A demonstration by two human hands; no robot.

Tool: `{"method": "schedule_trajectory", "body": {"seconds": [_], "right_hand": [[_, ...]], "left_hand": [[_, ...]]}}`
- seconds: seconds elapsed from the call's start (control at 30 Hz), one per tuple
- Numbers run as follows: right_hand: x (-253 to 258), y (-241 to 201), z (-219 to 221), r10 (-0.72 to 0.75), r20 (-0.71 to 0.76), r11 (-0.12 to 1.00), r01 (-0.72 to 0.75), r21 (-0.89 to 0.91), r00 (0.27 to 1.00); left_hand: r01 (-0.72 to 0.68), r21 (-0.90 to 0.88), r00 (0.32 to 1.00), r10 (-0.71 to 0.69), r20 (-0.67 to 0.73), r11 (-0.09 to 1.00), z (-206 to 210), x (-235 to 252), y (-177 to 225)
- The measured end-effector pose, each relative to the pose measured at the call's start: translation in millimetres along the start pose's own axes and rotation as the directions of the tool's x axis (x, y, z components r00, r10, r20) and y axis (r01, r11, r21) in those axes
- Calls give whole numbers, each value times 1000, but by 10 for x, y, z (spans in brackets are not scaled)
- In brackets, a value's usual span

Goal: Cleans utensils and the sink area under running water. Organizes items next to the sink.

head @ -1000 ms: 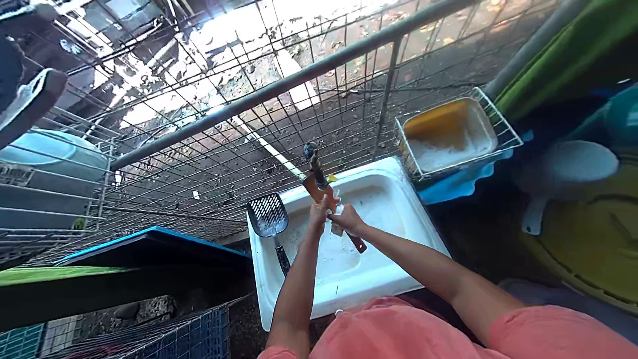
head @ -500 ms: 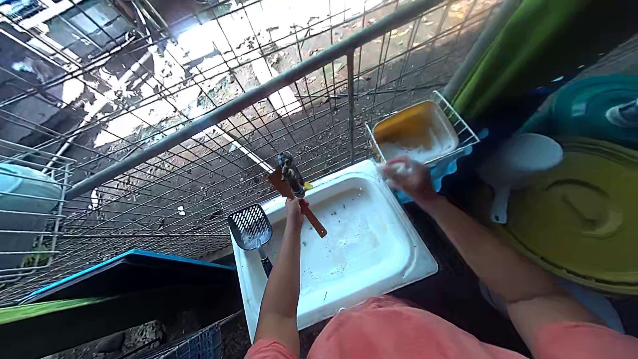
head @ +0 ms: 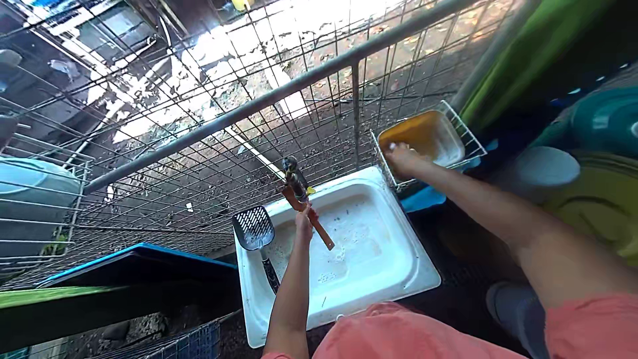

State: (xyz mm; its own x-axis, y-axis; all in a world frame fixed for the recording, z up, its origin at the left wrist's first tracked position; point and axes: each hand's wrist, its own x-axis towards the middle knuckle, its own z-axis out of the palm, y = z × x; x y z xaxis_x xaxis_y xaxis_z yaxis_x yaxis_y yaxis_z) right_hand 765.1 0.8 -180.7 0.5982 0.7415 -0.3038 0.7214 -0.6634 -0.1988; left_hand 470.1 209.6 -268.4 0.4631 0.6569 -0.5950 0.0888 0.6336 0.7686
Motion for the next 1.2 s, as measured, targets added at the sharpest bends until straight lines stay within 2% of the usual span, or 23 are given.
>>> {"method": "schedule_trajectory", "body": {"seconds": [0.03,0.17,0.3,0.37,0.43,0.47,0.5,0.53,0.6,0.63,0.7,0.73,0.8,0.9,0.97,1.03,1.1,1.13,1.2], "right_hand": [[-11,-5,3,-3,6,1000,3,-15,1000],[-103,-123,-236,41,183,994,-21,-111,982],[-101,-143,-357,98,124,986,-80,-143,987],[-51,76,-474,86,103,996,-85,-6,991],[140,530,-440,8,157,955,-54,292,988],[219,735,-386,-24,195,923,-53,381,981],[225,814,-400,-10,224,934,-71,350,974],[179,792,-476,43,221,972,-93,218,974],[16,637,-599,149,94,988,-151,15,984],[-33,574,-608,157,12,988,-157,7,988],[-95,447,-569,50,-101,998,-46,43,994],[-125,387,-514,-27,-88,997,34,76,996],[-141,309,-325,-118,71,991,114,65,990],[-52,244,-74,-134,197,991,133,18,971],[-9,196,-59,-71,262,994,91,-67,962],[56,239,60,-41,247,988,77,-136,968],[96,275,52,-67,204,989,93,-119,977],[63,269,-48,-86,157,992,99,-78,984],[-94,214,-321,-50,-22,986,53,157,999]], "left_hand": [[3,2,1000,-3,0,1000,12,-12,-9],[-12,46,999,10,44,999,68,-52,-5],[-29,138,994,14,112,990,109,-96,61],[-26,190,990,-1,139,982,100,-97,63],[-23,249,983,-23,181,968,71,-94,61],[-20,271,979,-37,203,962,48,-95,54],[-22,287,974,-45,223,958,30,-96,50],[-29,302,970,-47,240,953,28,-99,53],[-57,315,966,-27,257,947,34,-118,58],[-78,313,967,-5,257,947,33,-117,62],[-107,315,968,27,248,943,27,-105,76],[-103,323,972,26,233,941,26,-102,83],[-51,321,979,-16,203,946,10,-100,100],[78,297,970,-142,200,952,-48,-130,165],[130,309,951,-207,230,942,-125,-181,173],[156,324,936,-244,255,933,-241,-258,140],[167,296,932,-248,264,941,-342,-356,113],[171,279,931,-248,267,945,-391,-418,91],[178,281,931,-253,263,943,-465,-535,55]]}}
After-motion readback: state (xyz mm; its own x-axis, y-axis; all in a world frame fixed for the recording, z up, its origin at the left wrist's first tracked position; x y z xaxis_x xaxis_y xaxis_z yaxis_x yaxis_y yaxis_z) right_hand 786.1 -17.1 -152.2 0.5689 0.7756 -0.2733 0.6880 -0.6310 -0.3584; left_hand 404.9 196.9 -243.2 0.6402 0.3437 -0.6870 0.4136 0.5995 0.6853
